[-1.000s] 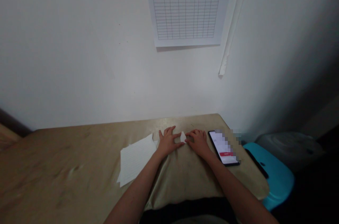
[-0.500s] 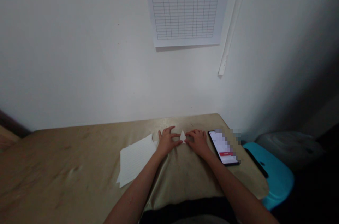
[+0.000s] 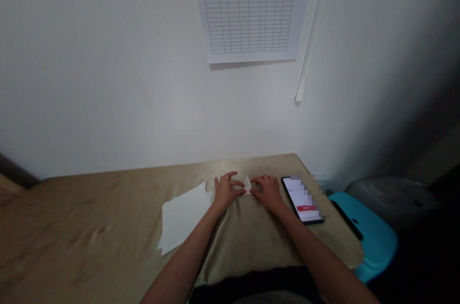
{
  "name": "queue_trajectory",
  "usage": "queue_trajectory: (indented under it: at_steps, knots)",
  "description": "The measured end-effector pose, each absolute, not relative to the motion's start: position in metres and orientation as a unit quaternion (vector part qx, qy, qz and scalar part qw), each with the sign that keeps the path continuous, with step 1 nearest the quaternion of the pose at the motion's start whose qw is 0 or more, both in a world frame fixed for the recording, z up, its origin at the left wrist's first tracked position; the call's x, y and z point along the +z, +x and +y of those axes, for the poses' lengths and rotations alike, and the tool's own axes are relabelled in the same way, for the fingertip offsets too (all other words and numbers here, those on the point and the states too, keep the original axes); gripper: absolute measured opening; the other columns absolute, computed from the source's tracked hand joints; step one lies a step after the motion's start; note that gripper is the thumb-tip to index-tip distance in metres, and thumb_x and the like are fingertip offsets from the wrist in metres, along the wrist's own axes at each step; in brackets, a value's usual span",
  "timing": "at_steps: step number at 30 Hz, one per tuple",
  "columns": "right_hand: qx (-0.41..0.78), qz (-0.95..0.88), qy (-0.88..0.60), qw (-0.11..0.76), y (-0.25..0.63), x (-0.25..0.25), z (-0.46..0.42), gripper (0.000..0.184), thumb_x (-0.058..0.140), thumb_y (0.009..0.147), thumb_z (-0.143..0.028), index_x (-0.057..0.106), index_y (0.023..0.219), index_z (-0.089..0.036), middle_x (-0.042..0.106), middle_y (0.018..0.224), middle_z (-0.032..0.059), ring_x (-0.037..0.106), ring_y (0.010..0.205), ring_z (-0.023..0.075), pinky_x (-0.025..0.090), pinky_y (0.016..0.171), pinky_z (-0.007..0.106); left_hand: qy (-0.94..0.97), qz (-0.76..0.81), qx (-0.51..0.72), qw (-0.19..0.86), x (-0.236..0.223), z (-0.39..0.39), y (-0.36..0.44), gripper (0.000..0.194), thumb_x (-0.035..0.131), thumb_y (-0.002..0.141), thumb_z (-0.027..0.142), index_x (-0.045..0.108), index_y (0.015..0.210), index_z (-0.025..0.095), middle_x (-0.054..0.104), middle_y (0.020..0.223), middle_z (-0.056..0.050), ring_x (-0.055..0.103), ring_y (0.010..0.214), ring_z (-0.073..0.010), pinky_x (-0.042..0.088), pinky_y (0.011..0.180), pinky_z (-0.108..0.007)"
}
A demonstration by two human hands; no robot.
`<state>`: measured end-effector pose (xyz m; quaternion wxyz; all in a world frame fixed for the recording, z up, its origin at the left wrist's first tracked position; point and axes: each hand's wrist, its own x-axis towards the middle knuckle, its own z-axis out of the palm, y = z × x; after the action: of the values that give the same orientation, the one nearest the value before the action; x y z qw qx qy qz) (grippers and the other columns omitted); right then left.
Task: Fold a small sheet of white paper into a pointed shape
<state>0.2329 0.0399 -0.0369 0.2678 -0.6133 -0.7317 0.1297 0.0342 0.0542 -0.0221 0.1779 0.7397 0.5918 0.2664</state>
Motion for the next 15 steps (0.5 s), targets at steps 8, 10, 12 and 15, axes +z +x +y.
queue_trajectory:
  at_steps: [8, 10, 12, 15]
  knots:
    - [0.122, -0.732, -0.616, 0.263, 0.2329, -0.0395, 0.0419, 0.028, 0.071, 0.085, -0.038, 0.072, 0.112, -0.032, 0.067, 0.113, 0.0055, 0.051, 0.118, 0.0272, 0.022, 0.11, 0.049, 0.732, 0.597, 0.27, 0.185, -0.0239, 0.0555, 0.0356, 0.008, 0.077, 0.076, 0.031, 0.079, 0.083, 0.034, 0.06, 0.141, 0.0, 0.048, 0.134, -0.03, 0.006, 0.117, -0.067]
    - [0.123, -0.733, -0.612, 0.27, 0.2329, -0.0392, 0.0419, 0.024, 0.071, 0.084, -0.036, 0.073, 0.108, -0.032, 0.067, 0.113, 0.0052, 0.051, 0.118, 0.0272, 0.022, 0.109, 0.049, 0.733, 0.597, 0.269, 0.186, -0.0237, 0.0554, 0.0356, 0.008, 0.076, 0.076, 0.031, 0.079, 0.083, 0.033, 0.06, 0.141, 0.0, 0.048, 0.134, -0.0306, 0.005, 0.117, -0.067]
    - [0.13, -0.734, -0.604, 0.282, 0.233, -0.0388, 0.0418, 0.021, 0.071, 0.084, -0.034, 0.074, 0.105, -0.031, 0.068, 0.115, 0.0046, 0.051, 0.118, 0.0275, 0.022, 0.109, 0.05, 0.735, 0.596, 0.267, 0.183, -0.0232, 0.055, 0.0357, 0.008, 0.076, 0.076, 0.031, 0.079, 0.083, 0.032, 0.061, 0.14, 0.0, 0.049, 0.134, -0.0305, 0.006, 0.117, -0.067]
    - [0.14, -0.734, -0.59, 0.305, 0.233, -0.039, 0.0424, 0.017, 0.071, 0.083, -0.03, 0.074, 0.1, -0.031, 0.069, 0.118, 0.0029, 0.052, 0.118, 0.0273, 0.021, 0.111, 0.051, 0.737, 0.597, 0.263, 0.177, -0.0221, 0.0544, 0.0362, 0.008, 0.077, 0.076, 0.031, 0.079, 0.083, 0.032, 0.061, 0.14, -0.001, 0.049, 0.133, -0.0295, 0.007, 0.117, -0.067]
